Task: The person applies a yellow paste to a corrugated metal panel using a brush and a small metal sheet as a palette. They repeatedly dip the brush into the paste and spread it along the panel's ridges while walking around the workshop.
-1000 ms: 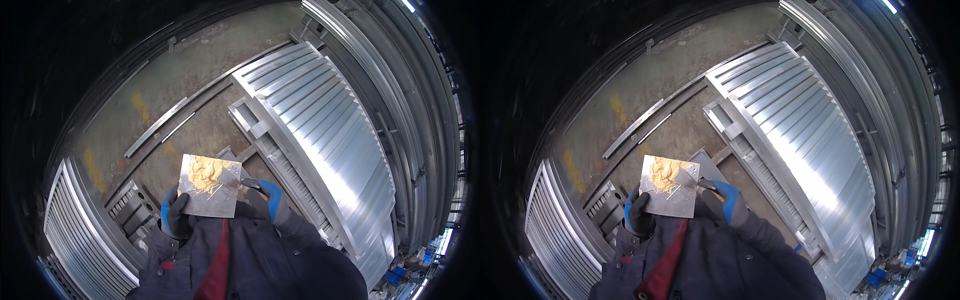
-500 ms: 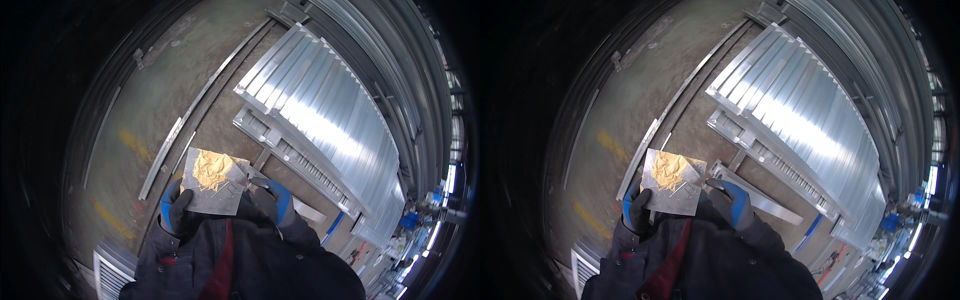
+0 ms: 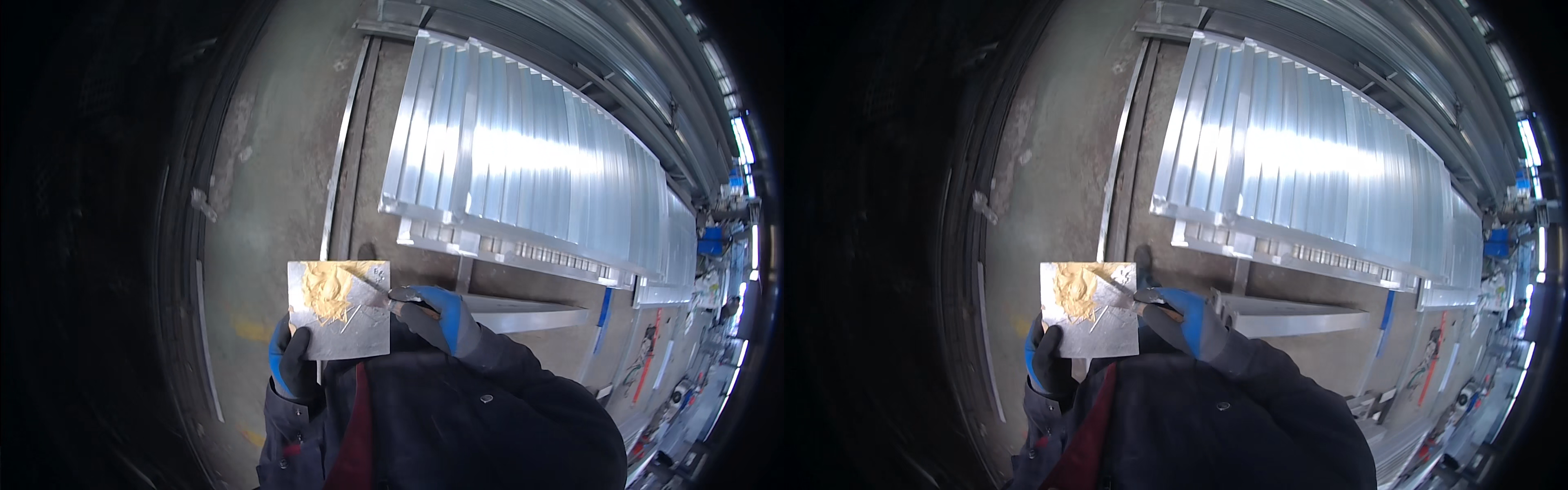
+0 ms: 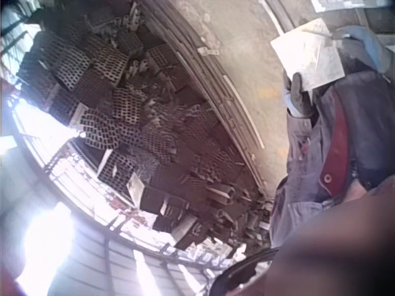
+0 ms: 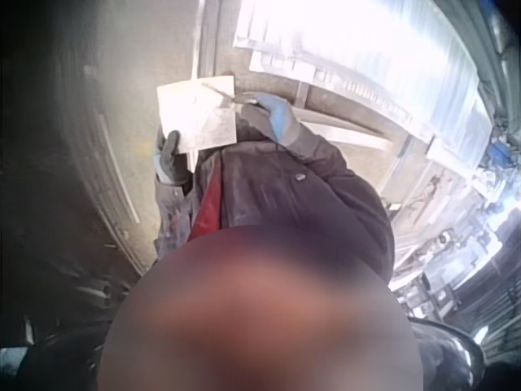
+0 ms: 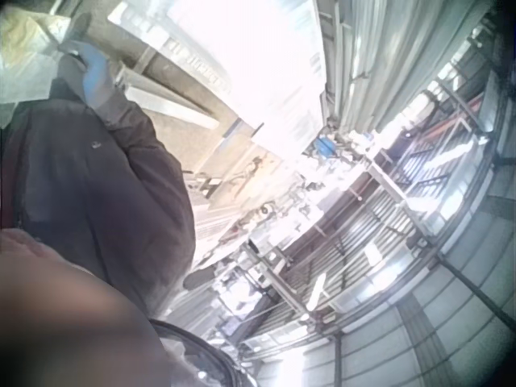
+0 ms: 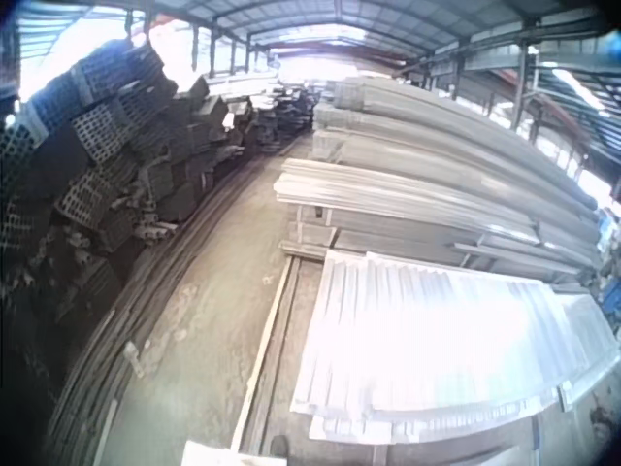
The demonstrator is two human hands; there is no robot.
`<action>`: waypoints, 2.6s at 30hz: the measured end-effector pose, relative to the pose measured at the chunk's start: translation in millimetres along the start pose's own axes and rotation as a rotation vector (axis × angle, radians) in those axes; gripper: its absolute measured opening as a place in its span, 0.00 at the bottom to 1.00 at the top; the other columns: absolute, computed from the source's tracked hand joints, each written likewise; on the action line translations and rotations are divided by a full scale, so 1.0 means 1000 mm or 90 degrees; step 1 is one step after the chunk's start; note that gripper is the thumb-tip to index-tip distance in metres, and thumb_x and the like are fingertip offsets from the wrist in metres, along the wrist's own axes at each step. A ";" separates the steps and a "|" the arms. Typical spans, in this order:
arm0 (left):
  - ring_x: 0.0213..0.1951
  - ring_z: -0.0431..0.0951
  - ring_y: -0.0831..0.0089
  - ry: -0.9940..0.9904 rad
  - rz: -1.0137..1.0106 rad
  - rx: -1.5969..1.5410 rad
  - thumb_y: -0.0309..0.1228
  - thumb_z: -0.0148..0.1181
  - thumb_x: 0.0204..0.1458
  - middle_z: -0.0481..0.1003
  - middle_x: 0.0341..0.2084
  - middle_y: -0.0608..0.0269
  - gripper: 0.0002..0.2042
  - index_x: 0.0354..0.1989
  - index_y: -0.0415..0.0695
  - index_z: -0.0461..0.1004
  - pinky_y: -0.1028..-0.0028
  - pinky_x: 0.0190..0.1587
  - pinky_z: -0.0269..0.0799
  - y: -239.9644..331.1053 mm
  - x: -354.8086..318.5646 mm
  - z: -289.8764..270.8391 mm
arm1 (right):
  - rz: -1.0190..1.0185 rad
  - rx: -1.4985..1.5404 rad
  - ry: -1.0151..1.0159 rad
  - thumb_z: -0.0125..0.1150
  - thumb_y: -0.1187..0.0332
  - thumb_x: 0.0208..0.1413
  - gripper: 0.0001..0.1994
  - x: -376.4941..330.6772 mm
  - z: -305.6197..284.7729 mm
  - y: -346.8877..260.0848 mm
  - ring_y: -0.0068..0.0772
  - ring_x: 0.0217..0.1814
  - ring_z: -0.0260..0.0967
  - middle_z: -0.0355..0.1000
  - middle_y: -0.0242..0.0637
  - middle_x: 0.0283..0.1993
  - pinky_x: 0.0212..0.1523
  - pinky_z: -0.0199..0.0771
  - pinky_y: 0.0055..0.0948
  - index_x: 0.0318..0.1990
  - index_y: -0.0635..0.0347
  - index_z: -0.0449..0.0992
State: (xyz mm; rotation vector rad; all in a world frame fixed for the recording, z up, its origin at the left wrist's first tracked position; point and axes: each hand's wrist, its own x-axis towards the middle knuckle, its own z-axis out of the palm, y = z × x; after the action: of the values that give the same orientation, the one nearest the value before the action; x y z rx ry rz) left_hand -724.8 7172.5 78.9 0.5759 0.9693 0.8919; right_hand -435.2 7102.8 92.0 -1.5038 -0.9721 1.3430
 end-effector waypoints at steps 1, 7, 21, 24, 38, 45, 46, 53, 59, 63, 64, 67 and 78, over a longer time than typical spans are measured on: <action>0.63 0.82 0.60 0.008 0.007 0.040 0.27 0.57 0.66 0.80 0.64 0.49 0.26 0.73 0.32 0.71 0.63 0.68 0.74 0.014 0.027 0.004 | -0.022 0.000 0.009 0.69 0.70 0.72 0.16 0.029 -0.003 -0.008 0.27 0.58 0.83 0.86 0.46 0.56 0.59 0.82 0.30 0.62 0.67 0.83; 0.65 0.80 0.59 -0.015 -0.012 0.057 0.27 0.56 0.67 0.78 0.67 0.46 0.27 0.75 0.30 0.69 0.62 0.69 0.73 0.069 0.170 0.038 | -0.095 -0.049 0.072 0.72 0.70 0.70 0.15 0.169 -0.036 -0.042 0.29 0.49 0.86 0.87 0.46 0.50 0.50 0.85 0.31 0.60 0.65 0.85; 0.63 0.83 0.55 -0.193 -0.269 0.141 0.24 0.56 0.70 0.79 0.65 0.47 0.26 0.76 0.34 0.68 0.57 0.67 0.78 0.151 0.515 0.134 | 0.012 0.023 0.331 0.71 0.72 0.68 0.15 0.384 -0.086 -0.052 0.37 0.54 0.87 0.86 0.50 0.52 0.53 0.86 0.34 0.59 0.69 0.84; 0.64 0.82 0.55 -0.236 -0.305 0.181 0.25 0.57 0.70 0.80 0.65 0.47 0.25 0.75 0.35 0.69 0.57 0.67 0.78 0.172 0.604 0.140 | 0.090 0.031 0.358 0.71 0.72 0.68 0.16 0.448 -0.080 -0.058 0.39 0.55 0.87 0.86 0.51 0.53 0.54 0.85 0.34 0.60 0.69 0.84; 0.63 0.82 0.60 -0.317 -0.394 0.265 0.25 0.57 0.71 0.80 0.65 0.51 0.23 0.73 0.35 0.72 0.58 0.66 0.77 0.229 0.753 0.155 | 0.191 0.133 0.513 0.63 0.74 0.72 0.18 0.557 -0.042 -0.099 0.20 0.39 0.76 0.81 0.33 0.41 0.41 0.78 0.26 0.66 0.66 0.80; 0.65 0.81 0.59 -0.318 -0.373 0.268 0.25 0.58 0.70 0.80 0.66 0.50 0.24 0.74 0.34 0.71 0.58 0.68 0.76 0.220 0.732 0.160 | 0.121 0.137 0.500 0.65 0.72 0.72 0.17 0.544 -0.053 -0.083 0.20 0.40 0.77 0.83 0.35 0.44 0.41 0.78 0.24 0.65 0.66 0.81; 0.65 0.81 0.59 -0.314 -0.364 0.277 0.25 0.58 0.70 0.80 0.66 0.50 0.24 0.74 0.34 0.71 0.58 0.69 0.76 0.216 0.726 0.165 | 0.100 0.134 0.499 0.65 0.72 0.72 0.17 0.540 -0.059 -0.079 0.21 0.40 0.77 0.84 0.36 0.44 0.41 0.79 0.25 0.65 0.66 0.82; 0.62 0.83 0.61 -0.289 -0.381 0.335 0.24 0.54 0.72 0.81 0.64 0.52 0.22 0.74 0.36 0.71 0.60 0.65 0.79 0.142 0.638 0.213 | 0.117 0.116 0.492 0.70 0.73 0.67 0.16 0.441 -0.123 -0.049 0.45 0.53 0.89 0.87 0.52 0.50 0.52 0.85 0.37 0.59 0.67 0.84; 0.64 0.82 0.60 -0.294 -0.423 0.311 0.23 0.55 0.72 0.81 0.64 0.51 0.22 0.73 0.35 0.72 0.60 0.67 0.77 0.082 0.570 0.263 | 0.096 0.084 0.543 0.71 0.73 0.65 0.14 0.353 -0.165 -0.018 0.46 0.50 0.88 0.87 0.51 0.48 0.51 0.85 0.37 0.57 0.66 0.85; 0.64 0.82 0.60 -0.310 -0.419 0.318 0.23 0.55 0.71 0.80 0.65 0.51 0.23 0.73 0.35 0.72 0.60 0.67 0.76 0.066 0.548 0.279 | 0.072 0.108 0.574 0.72 0.72 0.65 0.14 0.323 -0.173 -0.005 0.46 0.48 0.88 0.87 0.51 0.47 0.50 0.84 0.38 0.56 0.66 0.85; 0.64 0.82 0.60 -0.318 -0.419 0.320 0.23 0.55 0.71 0.80 0.65 0.51 0.23 0.73 0.35 0.72 0.60 0.67 0.77 0.064 0.546 0.280 | 0.073 0.127 0.569 0.72 0.72 0.65 0.14 0.318 -0.175 -0.003 0.46 0.48 0.88 0.87 0.51 0.48 0.50 0.84 0.38 0.56 0.66 0.85; 0.64 0.82 0.60 -0.314 -0.417 0.344 0.23 0.55 0.71 0.80 0.65 0.51 0.23 0.74 0.35 0.72 0.59 0.67 0.77 0.060 0.542 0.284 | 0.062 0.133 0.571 0.71 0.72 0.66 0.15 0.310 -0.179 -0.001 0.46 0.49 0.88 0.87 0.51 0.48 0.51 0.84 0.38 0.57 0.66 0.85; 0.63 0.83 0.57 -0.281 -0.398 0.327 0.22 0.54 0.70 0.80 0.65 0.49 0.24 0.75 0.36 0.70 0.58 0.65 0.79 0.069 0.522 0.300 | 0.055 0.118 0.513 0.72 0.71 0.67 0.16 0.302 -0.198 -0.017 0.50 0.53 0.88 0.86 0.54 0.51 0.52 0.85 0.39 0.59 0.65 0.85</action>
State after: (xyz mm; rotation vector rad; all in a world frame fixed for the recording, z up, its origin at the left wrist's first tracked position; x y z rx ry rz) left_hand -344.4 7641.8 35.4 0.7988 0.8887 -0.0577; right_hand -205.0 7372.5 21.0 -1.7300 -0.2623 0.7251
